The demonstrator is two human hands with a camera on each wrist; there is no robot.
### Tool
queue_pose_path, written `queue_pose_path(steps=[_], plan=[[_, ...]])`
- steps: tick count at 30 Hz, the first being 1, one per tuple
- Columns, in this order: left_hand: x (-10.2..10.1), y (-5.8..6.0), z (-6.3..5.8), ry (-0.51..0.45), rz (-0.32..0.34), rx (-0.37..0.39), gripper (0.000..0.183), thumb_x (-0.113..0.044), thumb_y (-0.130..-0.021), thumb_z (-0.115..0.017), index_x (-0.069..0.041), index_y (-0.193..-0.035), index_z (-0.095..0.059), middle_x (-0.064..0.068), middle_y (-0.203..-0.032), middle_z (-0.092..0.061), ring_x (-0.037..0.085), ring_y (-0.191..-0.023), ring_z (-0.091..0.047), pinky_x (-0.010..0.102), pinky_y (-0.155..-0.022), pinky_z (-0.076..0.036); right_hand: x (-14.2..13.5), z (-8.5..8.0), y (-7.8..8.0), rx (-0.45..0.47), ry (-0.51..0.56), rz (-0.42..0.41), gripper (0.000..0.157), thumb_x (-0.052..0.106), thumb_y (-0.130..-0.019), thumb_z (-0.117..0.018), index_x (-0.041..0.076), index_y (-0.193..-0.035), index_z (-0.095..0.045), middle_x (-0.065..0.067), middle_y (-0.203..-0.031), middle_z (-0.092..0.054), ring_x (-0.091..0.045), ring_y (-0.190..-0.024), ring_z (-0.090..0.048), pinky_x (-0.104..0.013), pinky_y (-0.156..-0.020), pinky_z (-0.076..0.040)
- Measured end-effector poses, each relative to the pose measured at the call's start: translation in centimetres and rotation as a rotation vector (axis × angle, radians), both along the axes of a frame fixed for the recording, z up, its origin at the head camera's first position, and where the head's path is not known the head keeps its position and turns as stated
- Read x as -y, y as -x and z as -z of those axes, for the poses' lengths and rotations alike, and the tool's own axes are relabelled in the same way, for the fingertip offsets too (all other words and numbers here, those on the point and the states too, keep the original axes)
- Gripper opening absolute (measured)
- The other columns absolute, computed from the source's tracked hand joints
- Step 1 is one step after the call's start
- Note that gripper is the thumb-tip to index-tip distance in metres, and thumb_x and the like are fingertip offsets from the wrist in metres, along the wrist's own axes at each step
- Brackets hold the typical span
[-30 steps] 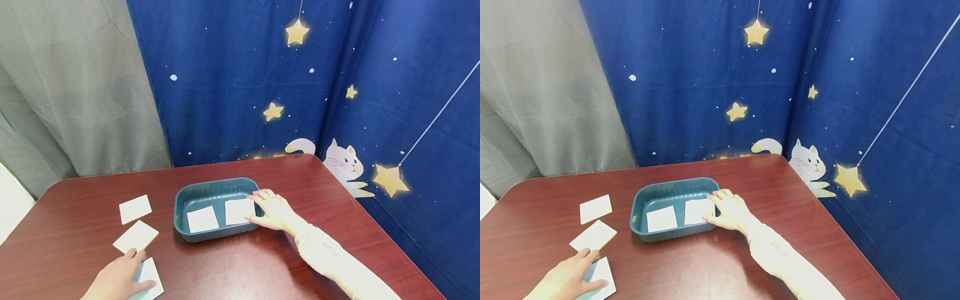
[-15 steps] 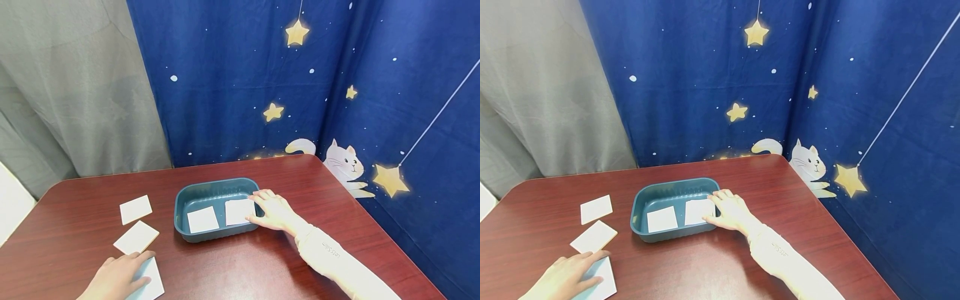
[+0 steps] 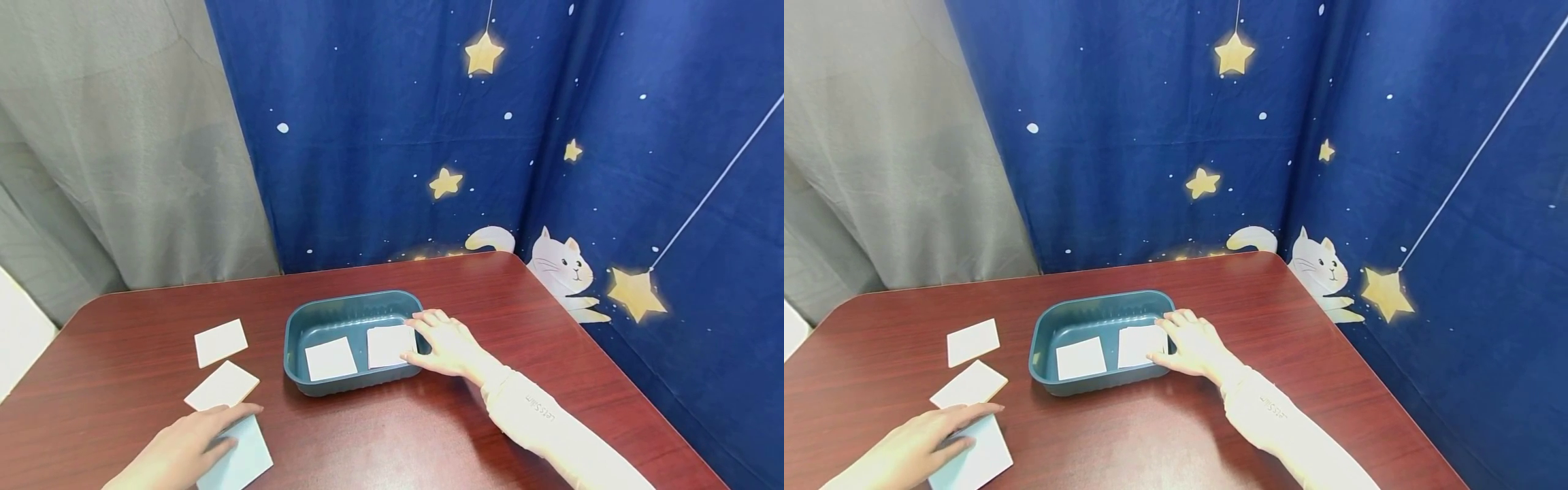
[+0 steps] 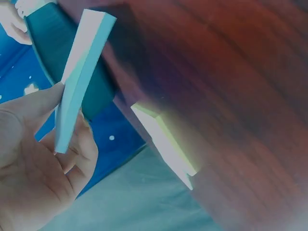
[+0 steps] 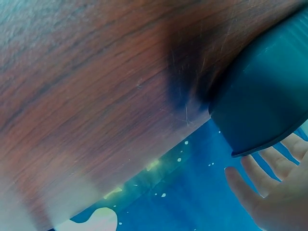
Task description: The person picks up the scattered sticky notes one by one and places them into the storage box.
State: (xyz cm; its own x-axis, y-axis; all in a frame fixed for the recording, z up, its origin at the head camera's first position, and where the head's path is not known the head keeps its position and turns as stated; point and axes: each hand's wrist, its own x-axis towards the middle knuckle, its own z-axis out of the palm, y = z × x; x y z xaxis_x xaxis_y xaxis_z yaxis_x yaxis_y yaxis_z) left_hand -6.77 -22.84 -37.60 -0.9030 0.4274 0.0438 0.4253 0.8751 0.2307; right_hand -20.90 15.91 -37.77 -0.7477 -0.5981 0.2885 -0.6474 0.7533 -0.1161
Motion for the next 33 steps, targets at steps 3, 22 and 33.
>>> queue_pose_path(steps=[3,22,33], plan=[[0.0,0.0,-0.5,-0.012,0.008,-0.01,0.04,-0.016,-0.078,-0.069,-0.022,-0.116,-0.059,-0.009,-0.101,-0.06,0.003,-0.083,-0.053,0.03,-0.066,-0.048,0.0,0.0,0.0,-0.002,-0.001,0.001,0.062,0.056,-0.078,-0.058,0.015,-0.125,-0.056,-0.004,-0.126,-0.052,-0.023,-0.117,-0.043,-0.046,-0.085,-0.043],[-0.4,0.4,-3.8,-0.022,-0.072,-0.114,0.045,-0.014,-0.076,-0.071,-0.028,-0.117,-0.059,-0.012,-0.104,-0.059,0.002,-0.081,-0.052,0.028,-0.06,-0.044,0.1,0.0,0.0,0.032,-0.003,0.02,0.063,0.056,-0.078,-0.058,0.017,-0.126,-0.055,-0.003,-0.127,-0.05,-0.022,-0.119,-0.041,-0.047,-0.086,-0.041],[-0.9,1.0,-5.6,-0.051,-0.011,-0.301,0.05,-0.007,-0.073,-0.072,-0.029,-0.117,-0.059,-0.008,-0.111,-0.06,0.007,-0.086,-0.058,0.029,-0.061,-0.046,0.1,0.0,0.0,0.037,0.005,0.016,0.063,0.056,-0.078,-0.058,0.016,-0.126,-0.054,-0.005,-0.128,-0.05,-0.023,-0.119,-0.041,-0.048,-0.087,-0.04]])
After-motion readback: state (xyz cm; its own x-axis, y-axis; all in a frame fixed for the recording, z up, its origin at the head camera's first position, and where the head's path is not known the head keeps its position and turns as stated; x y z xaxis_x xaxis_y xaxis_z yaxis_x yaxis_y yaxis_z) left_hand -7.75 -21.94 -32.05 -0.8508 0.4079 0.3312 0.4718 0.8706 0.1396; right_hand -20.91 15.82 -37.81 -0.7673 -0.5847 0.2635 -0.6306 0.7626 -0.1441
